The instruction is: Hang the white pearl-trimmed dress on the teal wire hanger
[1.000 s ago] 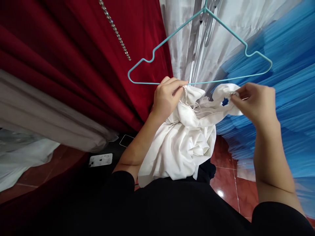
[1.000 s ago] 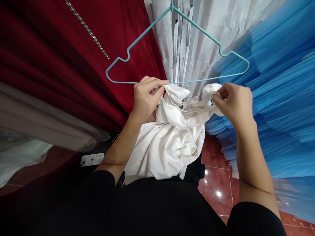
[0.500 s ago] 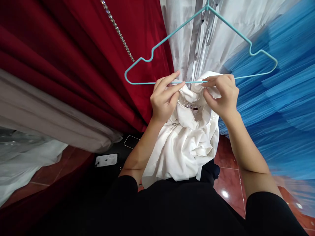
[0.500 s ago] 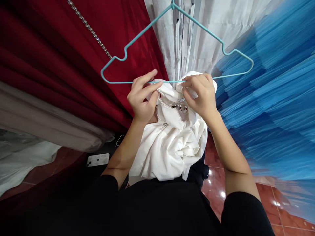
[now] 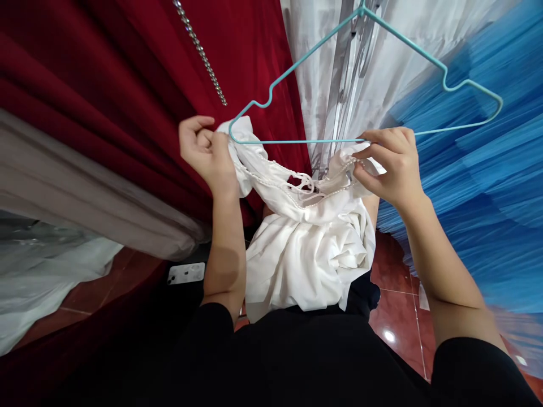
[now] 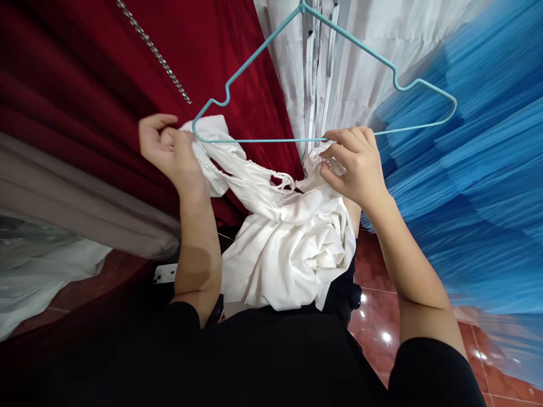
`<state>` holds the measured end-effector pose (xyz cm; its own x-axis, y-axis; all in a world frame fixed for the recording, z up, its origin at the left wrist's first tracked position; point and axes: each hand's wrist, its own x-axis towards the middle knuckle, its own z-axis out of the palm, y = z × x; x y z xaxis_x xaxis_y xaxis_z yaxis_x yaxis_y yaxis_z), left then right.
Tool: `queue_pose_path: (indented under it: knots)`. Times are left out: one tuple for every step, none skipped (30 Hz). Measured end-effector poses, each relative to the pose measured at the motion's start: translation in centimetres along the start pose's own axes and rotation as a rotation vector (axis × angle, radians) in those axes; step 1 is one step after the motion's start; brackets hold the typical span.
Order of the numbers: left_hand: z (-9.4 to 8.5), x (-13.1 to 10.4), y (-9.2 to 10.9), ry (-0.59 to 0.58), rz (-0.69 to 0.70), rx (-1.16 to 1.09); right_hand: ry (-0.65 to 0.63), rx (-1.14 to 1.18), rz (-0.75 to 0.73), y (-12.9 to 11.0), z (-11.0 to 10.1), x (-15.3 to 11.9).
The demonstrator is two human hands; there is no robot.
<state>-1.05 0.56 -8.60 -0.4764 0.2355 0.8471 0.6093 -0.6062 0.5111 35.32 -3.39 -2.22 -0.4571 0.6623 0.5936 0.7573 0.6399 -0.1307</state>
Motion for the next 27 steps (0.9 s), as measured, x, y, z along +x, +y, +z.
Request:
queue_pose_path:
  knots:
    - [0.4, 1.4, 0.0, 0.036, 0.038, -0.006, -0.006, 0.004, 0.003, -0.1, -0.1, 0.0]
    - [0.8, 2.7, 0.3, 0.047, 0.067, -0.019, -0.009, 0.01, 0.003, -0.1, -0.2, 0.0]
    - [1.3, 3.8, 0.9, 0.011, 0.081, -0.033, -0.008, 0.018, -0.001, 0.0, -0.2, 0.0]
    - [1.8, 4.7, 1.9, -0.044, 0.086, -0.054, -0.005, 0.027, -0.006, 0.0, -0.2, 0.0]
    - [2.3, 5.3, 3.2, -0.123, 0.064, -0.067, 0.001, 0.038, -0.012, 0.0, -0.1, -0.1]
    - [2.7, 5.7, 4.6, -0.208, 0.045, -0.069, 0.01, 0.049, -0.02, 0.1, 0.0, -0.1]
    - [3.2, 5.9, 6.0, -0.232, 0.047, -0.08, 0.022, 0.059, -0.029, 0.1, 0.2, -0.2]
    - [3.6, 5.9, 7.4, -0.28, 0.045, -0.084, 0.035, 0.066, -0.037, 0.1, 0.3, -0.3]
    - [4.0, 5.7, 8.7, -0.358, 0.054, -0.067, 0.048, 0.069, -0.043, 0.1, 0.5, -0.4]
    - [4.3, 5.5, 9.8, -0.414, 0.076, -0.046, 0.058, 0.068, -0.045, 0.1, 0.6, -0.4]
    - [4.6, 5.1, 10.6, -0.451, 0.112, -0.019, 0.064, 0.065, -0.044, 0.1, 0.8, -0.5]
    - [4.9, 4.5, 11.3, -0.453, 0.164, 0.006, 0.066, 0.063, -0.042, 0.1, 0.9, -0.5]
    - [5.2, 3.8, 11.9, -0.422, 0.237, 0.001, 0.066, 0.063, -0.042, 0.2, 1.1, -0.5]
    - [5.5, 3.0, 12.3, -0.408, 0.297, -0.025, 0.066, 0.062, -0.04, 0.2, 1.2, -0.5]
    - [5.7, 2.0, 12.7, -0.43, 0.331, -0.065, 0.066, 0.059, -0.038, 0.2, 1.2, -0.4]
    - [6.0, 1.0, 13.0, -0.492, 0.34, -0.109, 0.066, 0.053, -0.035, 0.3, 1.3, -0.3]
    - [6.3, -0.1, 13.3, -0.593, 0.324, -0.146, 0.065, 0.044, -0.033, 0.3, 1.3, -0.3]
    - [6.5, -1.2, 13.6, -0.713, 0.283, -0.161, 0.063, 0.034, -0.032, 0.3, 1.3, -0.3]
    - [6.7, -2.2, 13.8, -0.806, 0.234, -0.151, 0.065, 0.024, -0.038, 0.3, 1.3, -0.3]
    - [6.9, -3.1, 13.9, -0.853, 0.19, -0.124, 0.08, 0.012, -0.051, 0.3, 1.3, -0.5]
    - [7.0, -3.7, 13.9, -0.857, 0.168, -0.101, 0.116, 0.001, -0.064, 0.3, 1.3, -0.8]
    - [7.1, -4.1, 13.9, -0.848, 0.149, -0.079, 0.175, -0.009, -0.073, 0.3, 1.4, -1.3]
    - [7.1, -4.3, 13.8, -0.832, 0.134, -0.06, 0.256, -0.022, -0.068, 0.4, 1.3, -1.9]
    - [7.1, -4.2, 13.6, -0.817, 0.125, -0.051, 0.348, -0.04, -0.036, 0.5, 1.3, -2.5]
    - [7.0, -4.1, 13.4, -0.817, 0.12, -0.048, 0.437, -0.063, 0.025, 0.7, 1.1, -3.2]
    - [6.9, -3.8, 13.2, -0.827, 0.116, -0.049, 0.512, -0.083, 0.103, 1.1, 0.9, -3.8]
    - [6.7, -3.6, 13.0, -0.838, 0.111, -0.051, 0.557, -0.097, 0.19, 1.5, 0.4, -4.3]
